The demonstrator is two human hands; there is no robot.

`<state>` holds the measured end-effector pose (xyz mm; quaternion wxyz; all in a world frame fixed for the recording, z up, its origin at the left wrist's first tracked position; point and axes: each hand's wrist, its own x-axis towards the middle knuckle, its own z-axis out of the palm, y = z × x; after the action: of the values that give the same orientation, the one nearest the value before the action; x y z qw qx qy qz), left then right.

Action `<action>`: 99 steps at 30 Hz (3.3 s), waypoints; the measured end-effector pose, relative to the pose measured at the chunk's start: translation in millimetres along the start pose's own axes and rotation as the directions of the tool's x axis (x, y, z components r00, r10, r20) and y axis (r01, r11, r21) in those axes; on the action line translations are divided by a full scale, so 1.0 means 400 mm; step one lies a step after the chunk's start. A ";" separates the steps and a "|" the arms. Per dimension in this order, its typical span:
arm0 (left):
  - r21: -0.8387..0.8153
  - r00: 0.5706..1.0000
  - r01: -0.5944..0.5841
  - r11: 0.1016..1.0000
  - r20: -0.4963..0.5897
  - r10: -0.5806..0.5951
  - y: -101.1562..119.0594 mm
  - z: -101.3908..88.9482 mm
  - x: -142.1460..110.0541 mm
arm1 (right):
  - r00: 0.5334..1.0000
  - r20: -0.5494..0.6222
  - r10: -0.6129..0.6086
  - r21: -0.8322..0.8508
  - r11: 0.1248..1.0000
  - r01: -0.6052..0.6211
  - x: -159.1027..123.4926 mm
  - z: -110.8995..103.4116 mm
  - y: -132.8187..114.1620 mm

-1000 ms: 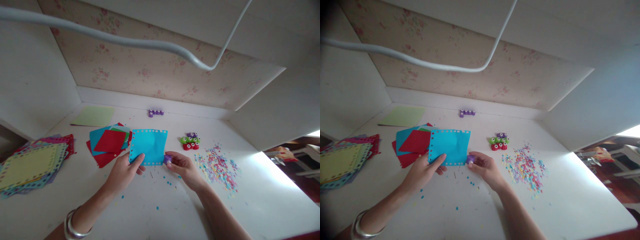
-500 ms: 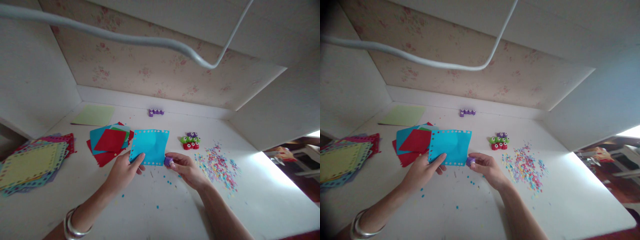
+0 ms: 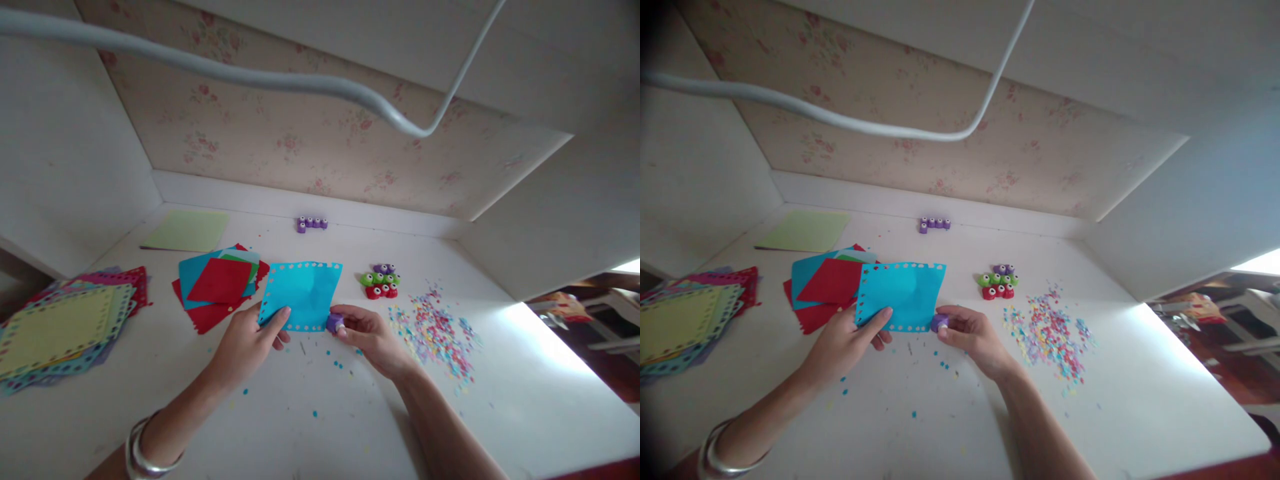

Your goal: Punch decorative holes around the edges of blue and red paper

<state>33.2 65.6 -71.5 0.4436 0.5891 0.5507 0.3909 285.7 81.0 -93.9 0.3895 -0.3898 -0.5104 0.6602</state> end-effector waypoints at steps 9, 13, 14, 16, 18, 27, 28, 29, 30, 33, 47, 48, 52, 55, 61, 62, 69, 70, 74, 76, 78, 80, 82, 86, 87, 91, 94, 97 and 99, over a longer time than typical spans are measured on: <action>0.004 0.999 0.034 0.999 0.027 -0.034 -0.001 0.006 -0.003 | 1.000 0.019 0.004 0.062 0.998 -0.005 -0.003 0.008 0.011; 0.001 0.999 0.030 1.000 0.034 -0.030 -0.006 0.010 -0.003 | 0.999 0.036 0.007 0.065 0.998 -0.009 -0.003 0.012 0.010; 0.002 0.999 0.027 1.000 0.036 -0.027 -0.006 0.010 -0.003 | 0.999 0.044 0.009 0.062 0.998 -0.012 -0.003 0.013 0.009; -0.001 0.999 0.021 1.000 0.039 -0.021 -0.007 0.012 -0.003 | 0.998 0.055 0.016 0.056 0.998 -0.019 -0.003 0.014 0.007; -0.010 0.999 0.018 1.000 0.041 -0.017 -0.009 0.013 -0.003 | 0.998 0.061 0.026 0.053 0.998 -0.029 -0.003 0.015 0.007; -0.031 0.999 0.028 0.999 0.045 -0.026 -0.013 0.014 -0.006 | 0.997 0.047 0.061 0.058 0.996 -0.064 -0.004 0.021 0.003; -0.028 0.999 0.027 0.999 0.045 -0.026 -0.013 0.014 -0.006 | 0.997 0.048 0.062 0.056 0.996 -0.065 -0.005 0.021 0.002; -0.026 0.999 0.025 0.999 0.045 -0.023 -0.013 0.014 -0.005 | 0.997 0.049 0.063 0.054 0.996 -0.066 -0.006 0.021 0.000; -0.024 0.999 0.022 0.999 0.046 -0.021 -0.013 0.014 -0.005 | 0.997 0.047 0.063 0.055 0.996 -0.066 -0.006 0.022 0.000; -0.024 0.998 0.016 1.000 0.065 -0.015 -0.018 0.015 -0.006 | 0.997 0.043 0.061 0.063 0.996 -0.064 -0.006 0.024 0.000; 0.022 0.995 -0.002 1.000 0.097 0.000 -0.011 0.017 -0.008 | 0.998 0.049 -0.032 -0.014 0.999 0.032 -0.001 0.048 -0.019; 0.017 0.995 -0.002 1.000 0.096 0.000 -0.011 0.017 -0.008 | 0.999 0.044 -0.028 -0.018 0.999 0.029 -0.001 0.048 -0.018; -0.008 0.998 0.003 1.000 0.059 -0.002 -0.012 0.016 -0.006 | 1.000 0.023 0.015 0.008 1.000 -0.015 -0.002 0.036 -0.005; 0.009 1.000 0.007 1.000 0.000 -0.007 -0.009 0.011 -0.003 | 0.999 0.031 0.033 0.034 0.999 -0.035 -0.003 0.021 0.004; -0.048 0.996 0.060 0.997 -0.059 -0.062 -0.003 0.000 0.001 | 1.000 -0.006 0.017 0.013 1.000 -0.017 0.000 0.000 -0.003; -0.069 0.996 0.066 0.995 -0.059 -0.070 -0.003 -0.001 0.002 | 0.999 -0.024 0.022 0.019 1.000 -0.021 0.000 -0.002 -0.005; -0.200 0.992 0.100 0.975 -0.058 -0.114 -0.007 0.001 0.005 | 0.987 -0.160 0.010 0.120 0.993 0.010 -0.009 -0.022 -0.031; -0.204 0.991 0.103 0.974 -0.058 -0.117 -0.007 0.001 0.006 | 0.983 -0.183 -0.009 0.131 0.991 0.034 -0.011 -0.028 -0.040; -0.201 0.995 0.087 0.976 -0.036 -0.096 -0.007 0.002 0.008 | 0.938 -0.318 -0.135 0.097 0.980 0.174 -0.004 -0.073 -0.091; -0.205 0.997 0.070 0.976 -0.025 -0.076 -0.006 0.003 0.008 | 0.901 -0.386 -0.198 -0.002 0.977 0.214 0.012 -0.116 -0.124; -0.206 0.998 0.053 0.977 -0.023 -0.059 -0.008 0.005 0.007 | 0.875 -0.417 -0.245 -0.160 0.968 0.195 0.038 -0.173 -0.158; -0.206 0.999 0.044 0.978 -0.017 -0.049 -0.012 0.007 0.006 | 0.877 -0.393 -0.277 -0.400 0.910 0.108 0.072 -0.236 -0.189; -0.204 0.999 0.048 0.978 -0.006 -0.051 -0.017 0.008 0.006 | 0.913 -0.318 -0.256 -0.713 0.699 -0.052 0.109 -0.293 -0.212; -0.201 0.998 0.063 0.978 0.002 -0.064 -0.025 0.010 0.010 | 0.962 -0.203 -0.182 -0.936 0.326 -0.135 0.179 -0.354 -0.232; -0.203 0.998 0.064 0.977 0.004 -0.064 -0.027 0.010 0.012 | 0.967 -0.180 -0.182 -0.947 0.298 -0.120 0.194 -0.357 -0.231; -0.203 0.998 0.070 0.977 0.019 -0.068 -0.036 0.011 0.016 | 0.988 -0.066 -0.142 -0.988 0.149 -0.044 0.235 -0.350 -0.215; -0.174 0.996 0.084 0.981 0.022 -0.082 -0.041 0.011 0.016 | 0.998 -0.013 -0.063 -0.998 0.067 -0.009 0.250 -0.350 -0.201; -0.158 0.996 0.085 0.984 0.027 -0.082 -0.036 0.009 0.015 | 1.000 0.010 0.008 -1.000 0.013 0.010 0.256 -0.358 -0.192; -0.152 0.996 0.086 0.985 0.028 -0.083 -0.027 0.007 0.015 | 0.999 0.015 0.035 -1.000 -0.009 0.015 0.257 -0.364 -0.192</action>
<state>33.0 71.2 -82.7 0.5095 0.5336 0.5389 0.4066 387.2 242.3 -56.4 -0.0165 -0.5428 -0.8322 0.1116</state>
